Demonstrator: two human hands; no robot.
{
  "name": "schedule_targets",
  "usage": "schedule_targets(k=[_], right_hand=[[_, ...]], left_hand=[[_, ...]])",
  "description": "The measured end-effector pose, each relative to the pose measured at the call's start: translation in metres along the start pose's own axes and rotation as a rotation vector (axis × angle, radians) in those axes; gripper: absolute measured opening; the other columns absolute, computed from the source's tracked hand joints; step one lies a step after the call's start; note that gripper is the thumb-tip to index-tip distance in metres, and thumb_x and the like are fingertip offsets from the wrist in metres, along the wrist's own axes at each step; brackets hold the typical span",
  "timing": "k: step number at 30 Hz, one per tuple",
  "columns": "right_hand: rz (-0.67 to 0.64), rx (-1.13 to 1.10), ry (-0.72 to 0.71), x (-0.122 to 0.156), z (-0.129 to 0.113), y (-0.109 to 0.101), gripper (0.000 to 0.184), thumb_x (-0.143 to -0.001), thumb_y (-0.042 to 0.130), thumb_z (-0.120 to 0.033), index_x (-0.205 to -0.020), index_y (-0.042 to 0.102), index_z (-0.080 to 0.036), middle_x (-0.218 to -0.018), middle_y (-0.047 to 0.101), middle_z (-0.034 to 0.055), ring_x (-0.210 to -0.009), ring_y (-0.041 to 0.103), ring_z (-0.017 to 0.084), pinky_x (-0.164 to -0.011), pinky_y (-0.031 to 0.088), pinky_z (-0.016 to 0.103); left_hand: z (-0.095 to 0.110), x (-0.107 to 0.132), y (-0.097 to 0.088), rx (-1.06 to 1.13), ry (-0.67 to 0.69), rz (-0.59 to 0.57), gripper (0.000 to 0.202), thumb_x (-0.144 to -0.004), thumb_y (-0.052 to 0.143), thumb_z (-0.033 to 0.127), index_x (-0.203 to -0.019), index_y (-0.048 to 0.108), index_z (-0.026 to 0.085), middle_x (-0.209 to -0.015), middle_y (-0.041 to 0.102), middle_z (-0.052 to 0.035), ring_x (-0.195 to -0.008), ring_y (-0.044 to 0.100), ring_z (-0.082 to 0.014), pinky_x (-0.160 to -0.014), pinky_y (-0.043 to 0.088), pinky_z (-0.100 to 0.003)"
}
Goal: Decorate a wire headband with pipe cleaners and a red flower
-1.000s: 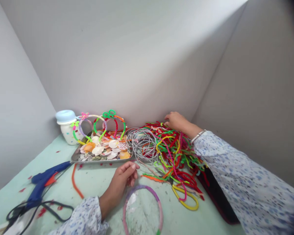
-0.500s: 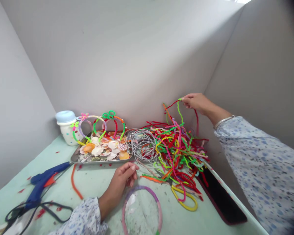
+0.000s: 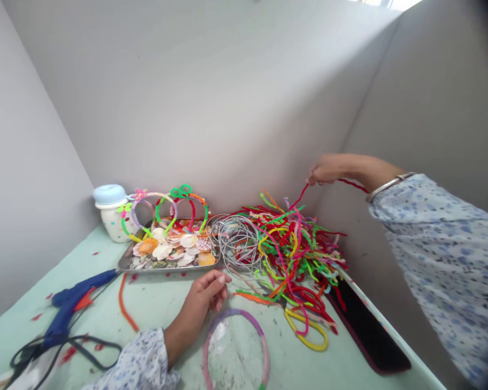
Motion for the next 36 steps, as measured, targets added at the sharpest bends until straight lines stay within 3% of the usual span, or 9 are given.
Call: schedule_targets(k=[4,5,6,9,13,18,25,28,36], right_hand=[[-0.052,0.112,0.01,0.007,-0.011,-0.002,0.028,-0.077,0.062,-0.028,-0.066,0.068,-0.004,-0.073,0.065,0.0086,-0.066,0.054,0.008,-0.059,0.031,0.025],[-0.022,0.123,0.002,0.011,-0.018,-0.005,0.03,-0.08,0.06,-0.032,-0.074,0.069,-0.004,-0.074,0.065,0.0089,-0.066,0.054,0.009,-0.06,0.032,0.025],[-0.089,0.089,-0.003,0.019,-0.025,0.001,0.031,-0.08,0.061,-0.037,-0.079,0.07,-0.007,-0.071,0.064,0.0077,-0.061,0.052,0.01,-0.058,0.034,0.025],[-0.421,-0.154,0.021,0.063,-0.052,0.038,0.027,-0.084,0.056,-0.039,-0.078,0.069,-0.016,-0.061,0.059,0.0012,-0.047,0.045,0.008,-0.051,0.035,0.023],[-0.812,-0.271,-0.008,0.153,-0.087,0.096,0.034,-0.081,0.054,-0.046,-0.061,0.061,-0.019,-0.046,0.048,-0.0037,-0.039,0.038,0.008,-0.042,0.031,0.022],[-1.048,-0.349,-0.101,0.231,-0.093,0.149,0.028,-0.078,0.053,-0.04,-0.061,0.059,-0.018,-0.053,0.053,-0.0042,-0.044,0.046,0.009,-0.042,0.032,0.021],[-1.005,-0.381,-0.102,0.244,-0.071,0.168,0.036,-0.083,0.047,-0.048,-0.069,0.06,-0.017,-0.055,0.055,-0.0039,-0.047,0.047,0.009,-0.045,0.033,0.02],[-0.853,-0.268,-0.081,0.228,-0.04,0.166,0.039,-0.08,0.051,-0.051,-0.063,0.059,-0.016,-0.055,0.055,-0.0029,-0.049,0.048,0.01,-0.046,0.033,0.02],[-0.688,-0.203,0.09,0.166,0.045,0.174,0.03,-0.08,0.053,-0.042,-0.07,0.063,-0.016,-0.06,0.064,0.0017,-0.049,0.056,0.012,-0.047,0.039,0.021]], left_hand=[[-0.002,0.0,0.0,-0.001,-0.012,0.001,0.026,-0.077,0.064,0.04,-0.084,0.062,0.015,-0.059,0.056,0.0015,-0.043,0.042,-0.005,-0.043,0.028,-0.017],[-0.001,0.0,0.0,0.001,-0.012,0.001,0.026,-0.077,0.064,0.04,-0.084,0.062,0.015,-0.059,0.056,0.0015,-0.043,0.042,-0.005,-0.043,0.028,-0.017],[-0.001,0.0,0.0,0.005,-0.008,0.0,0.026,-0.077,0.064,0.04,-0.084,0.063,0.014,-0.059,0.056,0.0015,-0.043,0.041,-0.0049,-0.043,0.028,-0.017],[0.003,0.001,0.003,0.035,0.009,-0.015,0.028,-0.079,0.062,0.041,-0.083,0.064,0.013,-0.06,0.056,0.0003,-0.044,0.041,-0.0049,-0.044,0.029,-0.018],[0.008,0.003,0.008,0.176,-0.025,-0.082,0.04,-0.084,0.052,0.048,-0.087,0.065,0.011,-0.064,0.058,-0.0036,-0.045,0.044,-0.0065,-0.043,0.029,-0.019],[0.004,0.01,0.021,0.252,-0.166,-0.207,0.05,-0.084,0.045,0.056,-0.089,0.066,0.01,-0.065,0.061,-0.0068,-0.042,0.044,-0.0069,-0.041,0.024,-0.02],[0.004,0.009,0.02,0.098,-0.103,-0.208,0.024,-0.082,0.06,0.035,-0.085,0.065,0.011,-0.05,0.051,0.0028,-0.034,0.026,-0.0026,-0.038,0.009,-0.021],[0.009,0.006,0.014,0.13,-0.06,-0.168,0.023,-0.084,0.056,0.033,-0.082,0.064,0.012,-0.046,0.046,0.0051,-0.035,0.027,-0.0024,-0.039,0.014,-0.02],[0.01,0.006,0.012,0.16,-0.057,-0.17,0.02,-0.085,0.053,0.029,-0.08,0.061,0.011,-0.047,0.045,0.0052,-0.036,0.029,-0.0019,-0.041,0.016,-0.019]])
Point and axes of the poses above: each hand's wrist, its own x-axis away from the middle knuckle, its own y-axis out of the palm, z = x × y, the point moved 9 cm from there along -x, towards the middle knuckle
